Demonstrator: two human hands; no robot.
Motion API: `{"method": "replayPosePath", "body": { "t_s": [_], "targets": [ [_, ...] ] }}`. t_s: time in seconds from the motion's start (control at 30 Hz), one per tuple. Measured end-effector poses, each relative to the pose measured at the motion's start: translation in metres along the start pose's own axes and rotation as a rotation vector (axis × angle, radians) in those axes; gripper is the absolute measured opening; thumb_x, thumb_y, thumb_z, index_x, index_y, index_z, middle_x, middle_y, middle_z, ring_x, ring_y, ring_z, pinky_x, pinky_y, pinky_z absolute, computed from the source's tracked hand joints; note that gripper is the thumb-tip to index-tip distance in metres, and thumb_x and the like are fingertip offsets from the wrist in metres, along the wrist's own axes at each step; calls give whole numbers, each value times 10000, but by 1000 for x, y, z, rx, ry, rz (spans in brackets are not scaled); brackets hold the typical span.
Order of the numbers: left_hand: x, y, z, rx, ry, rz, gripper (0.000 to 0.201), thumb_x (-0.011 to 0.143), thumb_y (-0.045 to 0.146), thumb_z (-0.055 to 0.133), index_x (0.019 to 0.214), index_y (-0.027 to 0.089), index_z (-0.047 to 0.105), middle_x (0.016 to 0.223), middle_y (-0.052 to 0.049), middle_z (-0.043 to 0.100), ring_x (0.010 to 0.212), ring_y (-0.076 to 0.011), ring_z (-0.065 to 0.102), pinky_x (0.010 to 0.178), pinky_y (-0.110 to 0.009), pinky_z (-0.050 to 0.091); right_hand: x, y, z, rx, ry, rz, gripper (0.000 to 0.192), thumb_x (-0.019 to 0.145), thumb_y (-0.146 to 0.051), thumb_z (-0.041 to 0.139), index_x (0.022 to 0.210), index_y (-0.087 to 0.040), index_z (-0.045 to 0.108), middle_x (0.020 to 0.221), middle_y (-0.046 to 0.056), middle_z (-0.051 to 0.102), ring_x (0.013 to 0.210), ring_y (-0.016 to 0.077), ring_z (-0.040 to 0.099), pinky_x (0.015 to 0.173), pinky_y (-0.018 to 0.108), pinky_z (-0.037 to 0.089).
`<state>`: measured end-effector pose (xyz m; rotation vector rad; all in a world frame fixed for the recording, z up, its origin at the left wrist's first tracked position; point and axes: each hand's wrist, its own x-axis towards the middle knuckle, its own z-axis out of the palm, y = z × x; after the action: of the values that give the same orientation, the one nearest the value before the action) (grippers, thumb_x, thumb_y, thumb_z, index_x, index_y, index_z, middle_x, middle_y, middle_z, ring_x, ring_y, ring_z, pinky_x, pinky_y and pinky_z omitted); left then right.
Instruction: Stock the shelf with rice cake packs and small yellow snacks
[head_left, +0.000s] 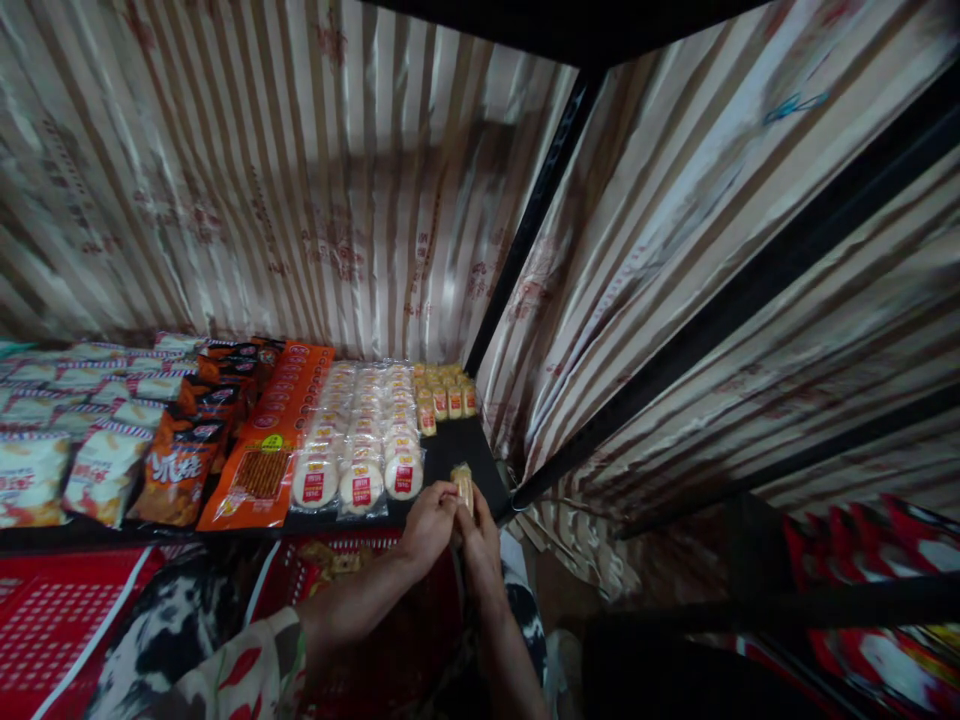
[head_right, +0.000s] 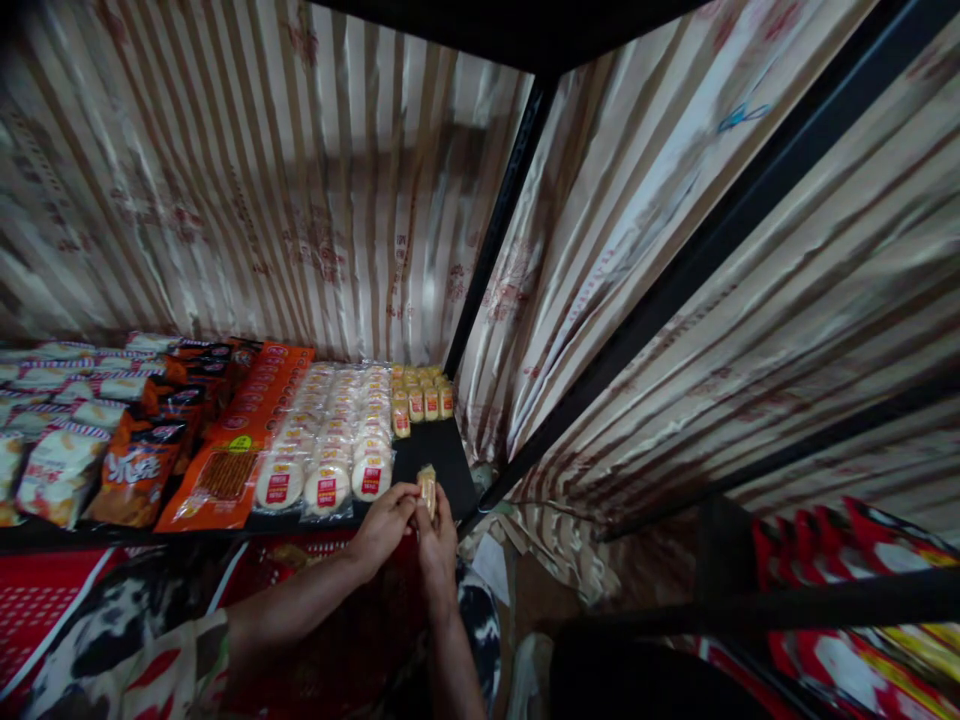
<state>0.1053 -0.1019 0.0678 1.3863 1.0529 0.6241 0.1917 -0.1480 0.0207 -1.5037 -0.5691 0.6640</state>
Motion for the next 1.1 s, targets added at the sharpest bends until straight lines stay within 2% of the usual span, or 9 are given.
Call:
{"method": "replayPosePath", "body": {
  "t_s": [0.13, 0.23, 0.33, 0.47, 0.63, 0.77, 0.9, 1.1],
  "targets": [
    [-2, -3, -3, 13, -9, 9, 289, 796, 142, 494, 1035, 195, 649, 961, -43, 687, 873, -139, 620, 825, -241, 475, -8, -7, 3, 248, 30, 129, 534, 596, -502, 724, 995, -185, 565, 925, 62, 698, 833, 222, 671, 726, 318, 531],
    [-3, -3, -4, 21, 5, -2, 313, 772, 86, 501, 1035, 185, 639, 1009, -54, 676, 860, -131, 620, 810, -230, 478, -14, -13, 4, 277, 32, 144, 467, 590, -496, 737, 896, -183, 574, 764, 13, 682, 677, 175, 650, 620, 270, 512],
    [-5, 1, -6, 26, 6, -31, 336, 761, 49, 493, 1047, 173, 619, 1051, -68, 653, 820, -119, 618, 761, -213, 485, -20, -19, 5, 286, 10, 140, 427, 601, -498, 725, 855, -184, 585, 710, 1, 667, 613, 159, 628, 563, 257, 502],
    [-7, 7, -9, 11, -15, -49, 354, 771, 26, 452, 1080, 141, 580, 1036, -82, 631, 770, -104, 607, 716, -198, 483, -23, -24, 7, 255, 13, 94, 385, 662, -533, 665, 821, -189, 599, 741, 22, 674, 663, 173, 649, 565, 264, 527],
    [-4, 6, -10, 19, 13, -25, 418, 772, 41, 465, 1165, 167, 529, 1039, -59, 608, 729, -84, 584, 691, -178, 470, -22, -24, 7, 227, 1, 47, 419, 701, -584, 623, 835, -187, 618, 732, 33, 675, 669, 187, 659, 554, 279, 546],
    [1, 4, -9, 24, 16, -39, 452, 763, 47, 475, 1200, 158, 509, 1064, -69, 611, 705, -82, 574, 684, -179, 464, -20, -20, 9, 268, 23, 81, 453, 673, -600, 654, 857, -187, 623, 752, 36, 691, 666, 186, 665, 550, 277, 546],
    [8, 4, -6, 43, 43, -17, 434, 759, 52, 496, 1174, 172, 536, 1039, -60, 626, 776, -103, 593, 740, -196, 464, -12, -9, 10, 295, 52, 126, 515, 651, -593, 680, 954, -183, 604, 795, 43, 708, 678, 190, 672, 561, 276, 535],
    [20, 10, -2, 99, 43, -1, 410, 764, 52, 496, 1155, 167, 548, 1043, -67, 631, 870, -125, 601, 793, -211, 460, 16, 6, 1, 34, 55, 2, 516, 657, -580, 636, 954, -159, 610, 884, 81, 718, 814, 216, 675, 732, 315, 530]
  ]
}}
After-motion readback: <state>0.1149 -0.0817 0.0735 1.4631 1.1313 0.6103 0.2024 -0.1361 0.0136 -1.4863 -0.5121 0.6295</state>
